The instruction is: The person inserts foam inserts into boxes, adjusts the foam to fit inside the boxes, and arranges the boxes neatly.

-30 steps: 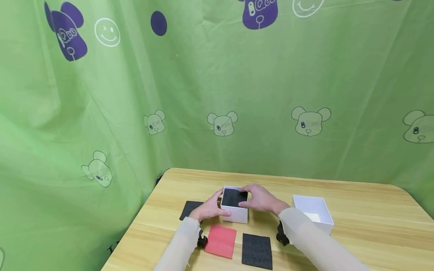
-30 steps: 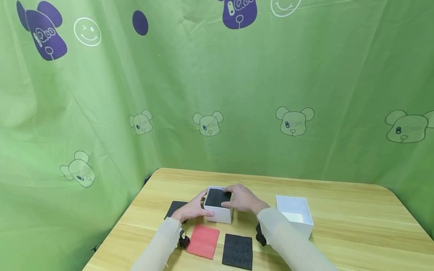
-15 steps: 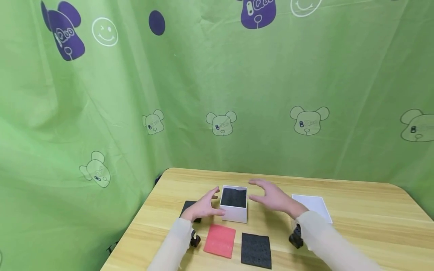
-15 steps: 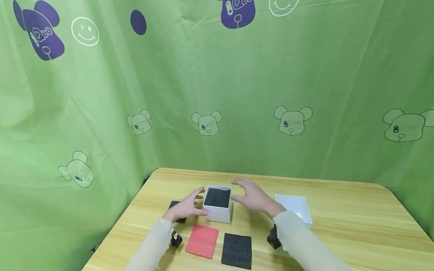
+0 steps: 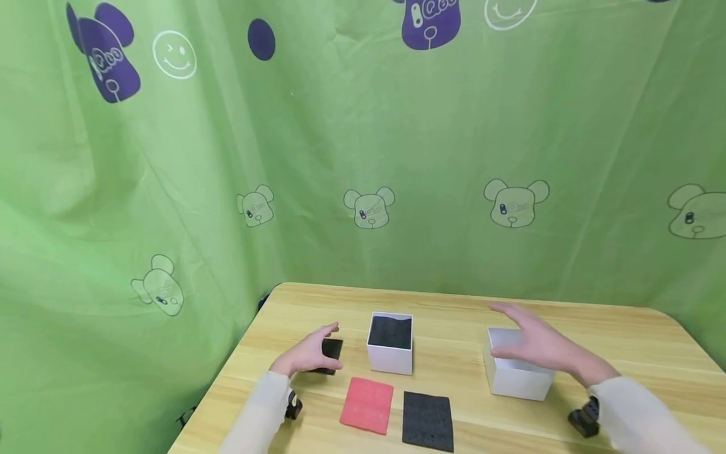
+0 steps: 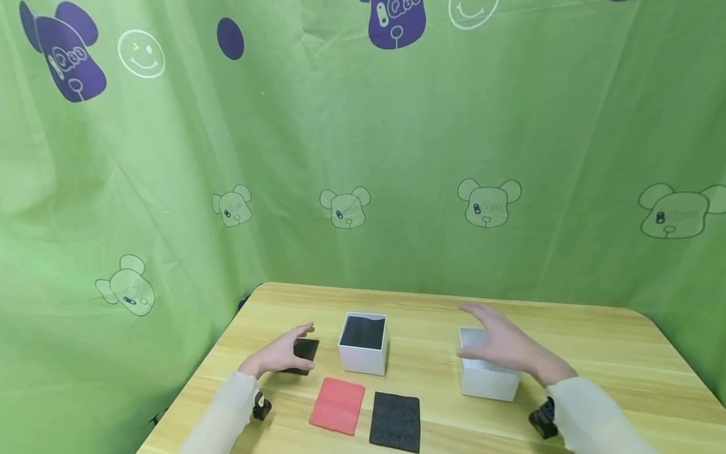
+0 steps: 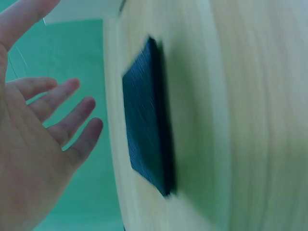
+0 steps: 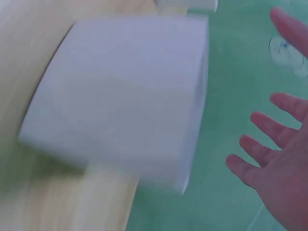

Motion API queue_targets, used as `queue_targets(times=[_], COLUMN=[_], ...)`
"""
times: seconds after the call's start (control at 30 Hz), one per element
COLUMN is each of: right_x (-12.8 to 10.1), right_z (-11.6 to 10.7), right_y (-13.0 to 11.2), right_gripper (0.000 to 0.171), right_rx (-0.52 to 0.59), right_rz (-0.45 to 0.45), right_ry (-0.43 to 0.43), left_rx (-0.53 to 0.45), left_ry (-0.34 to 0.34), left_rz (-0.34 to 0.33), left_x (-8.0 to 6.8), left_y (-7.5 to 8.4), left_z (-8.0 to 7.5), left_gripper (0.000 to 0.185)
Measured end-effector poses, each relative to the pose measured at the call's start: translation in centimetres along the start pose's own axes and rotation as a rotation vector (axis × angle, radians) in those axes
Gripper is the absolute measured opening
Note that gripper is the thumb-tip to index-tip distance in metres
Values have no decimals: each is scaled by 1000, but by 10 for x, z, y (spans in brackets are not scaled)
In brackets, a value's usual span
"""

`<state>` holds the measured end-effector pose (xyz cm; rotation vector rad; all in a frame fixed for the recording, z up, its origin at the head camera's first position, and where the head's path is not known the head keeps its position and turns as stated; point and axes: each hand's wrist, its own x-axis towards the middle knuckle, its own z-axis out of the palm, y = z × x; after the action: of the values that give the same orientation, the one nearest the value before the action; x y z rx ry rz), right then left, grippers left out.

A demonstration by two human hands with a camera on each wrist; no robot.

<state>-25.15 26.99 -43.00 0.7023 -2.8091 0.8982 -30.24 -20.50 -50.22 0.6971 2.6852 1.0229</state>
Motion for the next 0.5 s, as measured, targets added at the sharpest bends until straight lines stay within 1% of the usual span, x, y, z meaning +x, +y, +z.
queue_targets(times=[0.13,0.3,0.4,0.5], right_x=[-18,-32,-37,-42], right_z=[-5,-1,4,8], right_y=[24,46,56,62], right_gripper=[100,112,119,122], right_rx=[-8,23,64,102], right_rz=[15,18,26,36], right_ry=[0,-4,-6,-3], left_rx=[56,144,184,213], left_ry=[-4,-37,-52,-52], left_rz=[-8,-28,-24,-14], left_x=[-8,-15,-16,-14], left_y=[-15,-33,-38,-37], left_z=[-5,-8,-9,-10], left_gripper=[97,105,109,112])
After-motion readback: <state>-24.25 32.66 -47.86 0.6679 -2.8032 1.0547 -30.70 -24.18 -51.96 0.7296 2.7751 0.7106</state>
